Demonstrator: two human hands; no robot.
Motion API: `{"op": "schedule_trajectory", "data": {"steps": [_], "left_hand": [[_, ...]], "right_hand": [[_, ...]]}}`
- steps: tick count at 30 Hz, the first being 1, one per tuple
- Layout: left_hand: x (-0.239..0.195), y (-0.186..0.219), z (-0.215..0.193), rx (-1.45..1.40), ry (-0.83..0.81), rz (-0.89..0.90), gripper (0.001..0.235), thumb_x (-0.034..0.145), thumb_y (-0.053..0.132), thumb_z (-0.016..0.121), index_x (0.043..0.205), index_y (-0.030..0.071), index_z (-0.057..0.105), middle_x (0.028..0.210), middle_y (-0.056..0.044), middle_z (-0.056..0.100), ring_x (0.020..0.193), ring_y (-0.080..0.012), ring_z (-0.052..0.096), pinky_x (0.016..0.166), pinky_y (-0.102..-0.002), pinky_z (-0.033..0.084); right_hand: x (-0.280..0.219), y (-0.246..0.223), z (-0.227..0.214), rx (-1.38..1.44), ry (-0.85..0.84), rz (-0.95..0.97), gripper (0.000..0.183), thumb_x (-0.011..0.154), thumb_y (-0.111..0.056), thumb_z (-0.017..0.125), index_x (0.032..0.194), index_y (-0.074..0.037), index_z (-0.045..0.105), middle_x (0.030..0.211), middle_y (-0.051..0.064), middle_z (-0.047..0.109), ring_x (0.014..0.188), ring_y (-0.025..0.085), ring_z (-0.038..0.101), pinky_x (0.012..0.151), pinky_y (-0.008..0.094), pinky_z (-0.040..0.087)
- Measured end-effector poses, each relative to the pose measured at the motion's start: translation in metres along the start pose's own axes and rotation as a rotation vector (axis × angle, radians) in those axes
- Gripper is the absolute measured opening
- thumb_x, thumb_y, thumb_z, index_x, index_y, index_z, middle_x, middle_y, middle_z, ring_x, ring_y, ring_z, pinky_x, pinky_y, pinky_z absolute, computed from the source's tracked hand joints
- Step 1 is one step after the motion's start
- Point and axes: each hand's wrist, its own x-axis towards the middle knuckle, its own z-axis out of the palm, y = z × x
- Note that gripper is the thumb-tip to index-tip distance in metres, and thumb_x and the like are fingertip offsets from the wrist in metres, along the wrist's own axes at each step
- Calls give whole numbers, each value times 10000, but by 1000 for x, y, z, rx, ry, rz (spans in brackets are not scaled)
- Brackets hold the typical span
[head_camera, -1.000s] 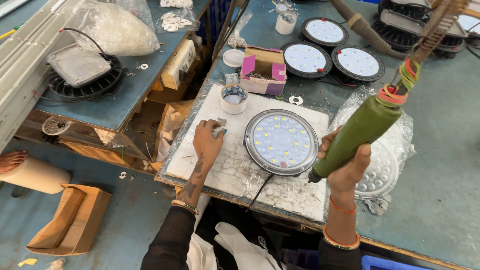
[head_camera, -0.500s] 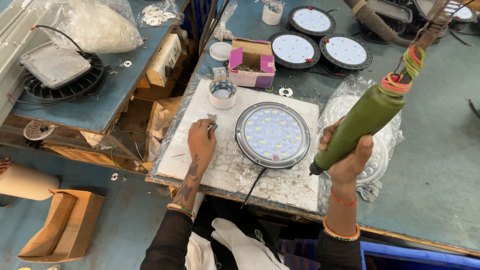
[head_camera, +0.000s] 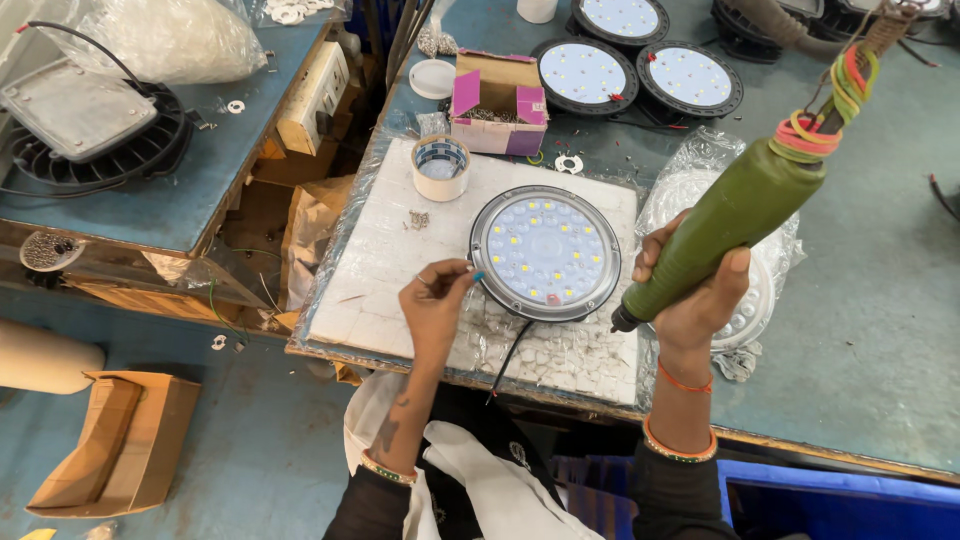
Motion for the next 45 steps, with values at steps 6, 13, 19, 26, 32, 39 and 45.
{"op": "schedule_trajectory", "data": {"steps": [6, 13, 19, 26, 32, 39, 45], "left_hand": [[-20, 16, 23, 262, -237, 155, 196, 854, -17, 767, 999, 112, 798, 1057, -21, 705, 959, -108, 691, 772, -249, 597], [-29, 21, 25, 596, -269, 318, 290, 782, 40, 817, 1013, 214, 838, 1216, -19, 637, 1287, -273, 480, 1113, -435, 400], [-37, 14, 20, 562, -213, 298, 271, 736, 53, 855, 961, 204, 843, 1436, -73, 556, 1490, -382, 267, 1207, -498, 280], [-38, 14, 21, 562, -210, 257, 267, 737, 64, 859, 963, 207, 846, 1476, -64, 546, 1527, -372, 234, 1231, -502, 263], [-38, 11, 20, 562, -214, 251, 245, 736, 65, 860, 945, 192, 843, 1478, -67, 548, 1527, -373, 229, 1231, -509, 254], [-36, 7, 19, 575, -211, 255, 232, 719, 59, 867, 917, 177, 846, 1454, -56, 571, 1522, -370, 242, 1227, -507, 253], [-33, 6, 19, 579, -212, 273, 177, 707, 74, 877, 860, 155, 836, 1435, -49, 575, 1516, -369, 257, 1221, -506, 275]], "right_hand": [[3, 6, 17, 69, -2, 12, 715, 1016, -707, 527, 1153, -6, 533, 847, 121, 533, 753, 202, 548, 624, 311, 452], [12, 22, 46, 109, -50, -12, 712, 1020, -695, 499, 1154, 4, 529, 822, 117, 516, 727, 199, 538, 594, 312, 448], [20, 37, 69, 168, -89, 8, 727, 1007, -705, 498, 1152, 7, 518, 828, 113, 504, 743, 197, 537, 610, 312, 454], [17, 55, 83, 180, -99, -8, 731, 990, -713, 495, 1173, -6, 510, 831, 136, 517, 698, 193, 529, 607, 309, 449], [16, 61, 86, 181, -110, 2, 738, 982, -714, 491, 1176, -2, 515, 849, 144, 526, 706, 197, 532, 623, 316, 453], [16, 63, 87, 181, -128, 0, 732, 992, -707, 497, 1180, 0, 514, 851, 132, 514, 691, 192, 534, 604, 308, 451], [16, 67, 85, 183, -138, 30, 722, 992, -697, 497, 1196, -6, 517, 859, 136, 533, 755, 203, 535, 670, 334, 458]]}}
